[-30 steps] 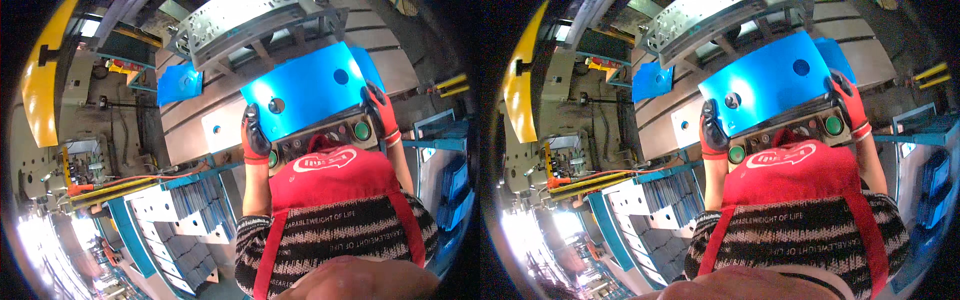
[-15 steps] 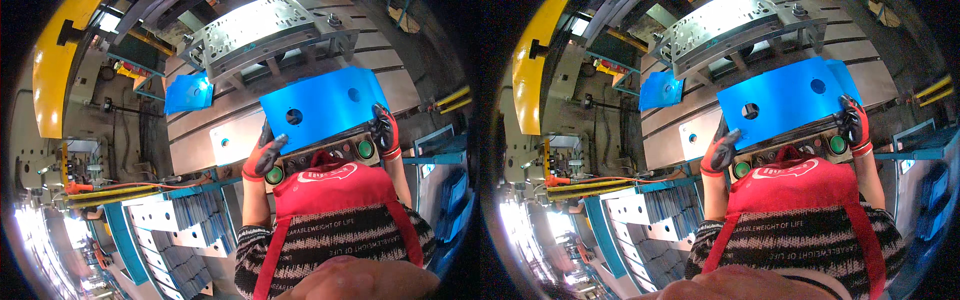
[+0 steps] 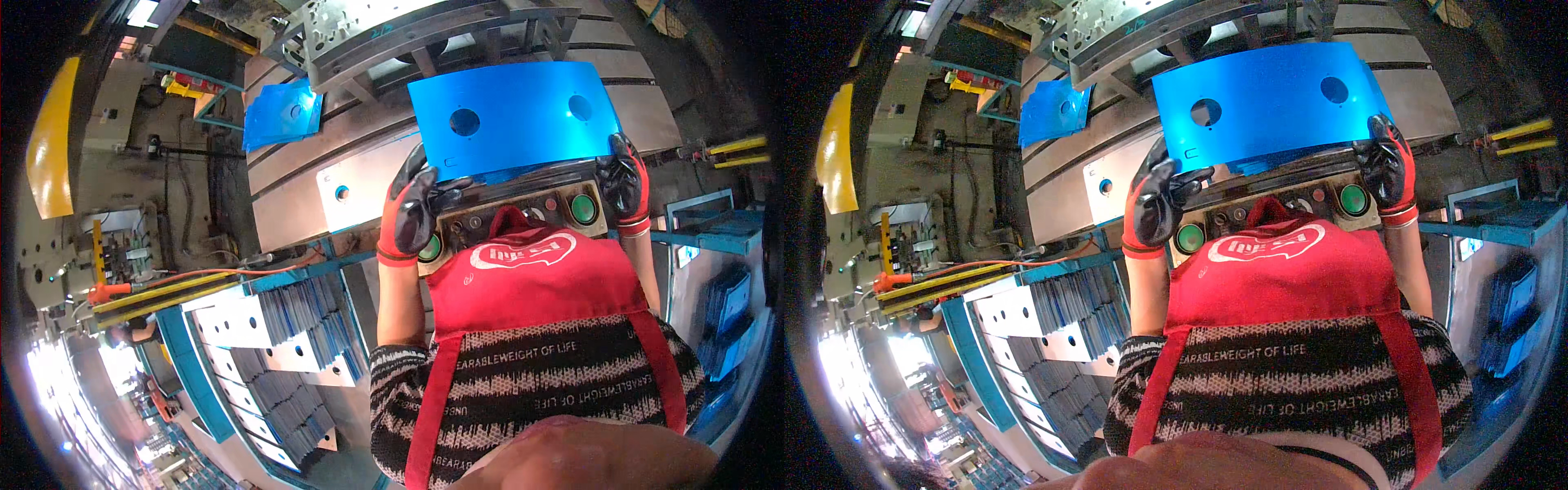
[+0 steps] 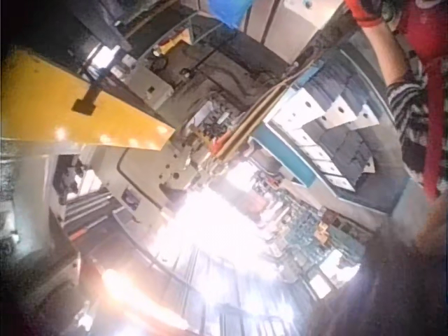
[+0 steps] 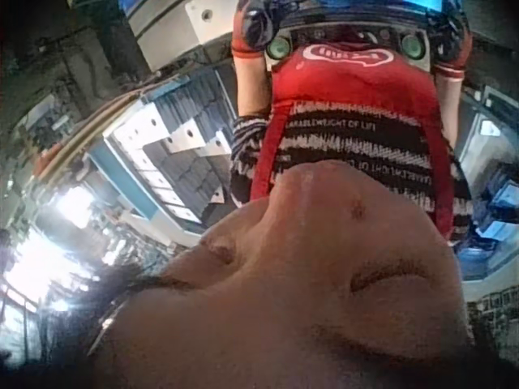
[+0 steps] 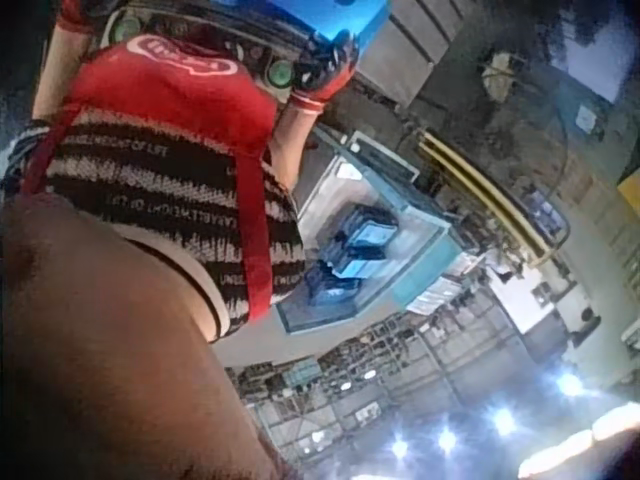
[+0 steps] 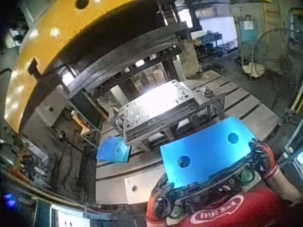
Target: Operating a metal press to stamp shapes into blue metal sheets and organizing them in a storage bin.
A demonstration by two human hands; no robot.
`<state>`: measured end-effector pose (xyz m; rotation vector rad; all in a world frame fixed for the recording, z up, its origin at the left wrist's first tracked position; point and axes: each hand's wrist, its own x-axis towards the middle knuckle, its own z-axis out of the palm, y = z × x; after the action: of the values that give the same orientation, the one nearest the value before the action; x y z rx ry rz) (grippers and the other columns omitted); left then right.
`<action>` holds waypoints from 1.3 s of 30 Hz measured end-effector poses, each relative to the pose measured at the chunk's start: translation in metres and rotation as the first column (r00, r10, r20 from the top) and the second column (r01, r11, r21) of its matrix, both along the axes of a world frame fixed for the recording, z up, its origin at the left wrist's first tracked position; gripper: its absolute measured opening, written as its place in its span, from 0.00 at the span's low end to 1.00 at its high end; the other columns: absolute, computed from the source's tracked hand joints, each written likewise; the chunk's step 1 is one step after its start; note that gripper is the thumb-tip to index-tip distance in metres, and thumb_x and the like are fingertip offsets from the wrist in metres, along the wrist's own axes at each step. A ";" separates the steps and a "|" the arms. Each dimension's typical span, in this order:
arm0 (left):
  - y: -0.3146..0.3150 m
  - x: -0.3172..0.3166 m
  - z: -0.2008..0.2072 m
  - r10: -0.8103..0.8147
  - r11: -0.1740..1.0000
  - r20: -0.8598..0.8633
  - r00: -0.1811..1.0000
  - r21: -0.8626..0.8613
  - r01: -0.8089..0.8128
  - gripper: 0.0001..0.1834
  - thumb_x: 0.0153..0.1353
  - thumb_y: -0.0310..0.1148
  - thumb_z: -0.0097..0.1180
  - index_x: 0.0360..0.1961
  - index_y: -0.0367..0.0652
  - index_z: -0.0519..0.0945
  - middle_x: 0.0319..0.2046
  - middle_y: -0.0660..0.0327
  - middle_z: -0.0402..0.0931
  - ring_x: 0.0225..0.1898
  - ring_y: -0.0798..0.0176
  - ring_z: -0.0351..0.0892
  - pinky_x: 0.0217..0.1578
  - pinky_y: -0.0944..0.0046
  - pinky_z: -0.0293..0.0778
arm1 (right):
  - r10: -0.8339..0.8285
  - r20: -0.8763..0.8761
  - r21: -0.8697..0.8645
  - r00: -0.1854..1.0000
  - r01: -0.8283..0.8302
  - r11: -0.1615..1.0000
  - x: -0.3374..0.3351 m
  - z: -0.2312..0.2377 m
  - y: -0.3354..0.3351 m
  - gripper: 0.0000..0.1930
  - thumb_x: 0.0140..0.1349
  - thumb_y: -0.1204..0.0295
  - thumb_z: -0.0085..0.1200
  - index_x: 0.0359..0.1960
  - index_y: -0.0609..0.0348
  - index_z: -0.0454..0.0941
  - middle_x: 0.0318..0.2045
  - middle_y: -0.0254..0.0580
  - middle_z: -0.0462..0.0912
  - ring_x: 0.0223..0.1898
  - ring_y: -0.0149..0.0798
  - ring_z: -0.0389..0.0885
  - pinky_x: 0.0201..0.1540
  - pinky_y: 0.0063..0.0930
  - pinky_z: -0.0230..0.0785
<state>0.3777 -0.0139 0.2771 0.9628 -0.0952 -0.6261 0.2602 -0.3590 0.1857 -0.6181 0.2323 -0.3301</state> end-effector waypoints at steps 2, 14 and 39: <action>0.005 -0.001 -0.004 -0.008 0.994 0.084 0.996 0.111 -0.002 0.24 0.59 0.24 0.44 0.58 0.38 0.60 0.47 0.55 0.70 0.41 0.60 0.76 0.35 0.66 0.75 | -0.033 -0.004 -0.354 0.999 0.030 0.935 0.000 -0.002 0.002 0.18 0.61 0.77 0.41 0.53 0.65 0.64 0.49 0.44 0.71 0.42 0.30 0.74 0.43 0.23 0.70; 0.002 0.006 0.006 0.207 0.959 0.340 0.917 0.114 -0.258 0.27 0.59 0.37 0.49 0.57 0.36 0.60 0.45 0.54 0.71 0.39 0.59 0.76 0.34 0.65 0.75 | -0.067 -0.180 -0.493 0.981 -0.031 0.869 0.044 0.082 0.018 0.19 0.62 0.60 0.41 0.51 0.59 0.66 0.26 0.47 0.79 0.22 0.30 0.76 0.20 0.17 0.64; 0.014 0.231 0.012 -0.395 0.149 0.873 0.284 0.366 -0.919 0.31 0.52 0.32 0.49 0.60 0.50 0.58 0.58 0.54 0.58 0.61 0.47 0.50 0.60 0.53 0.48 | 0.039 -0.120 -0.497 0.992 -0.094 0.862 0.368 0.138 0.030 0.10 0.60 0.67 0.46 0.27 0.61 0.74 0.21 0.43 0.79 0.18 0.34 0.77 0.21 0.25 0.70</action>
<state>0.6088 -0.0004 0.2893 2.5448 -0.5226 0.7553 0.6281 -0.3292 0.3239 -1.1628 0.2267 -0.2908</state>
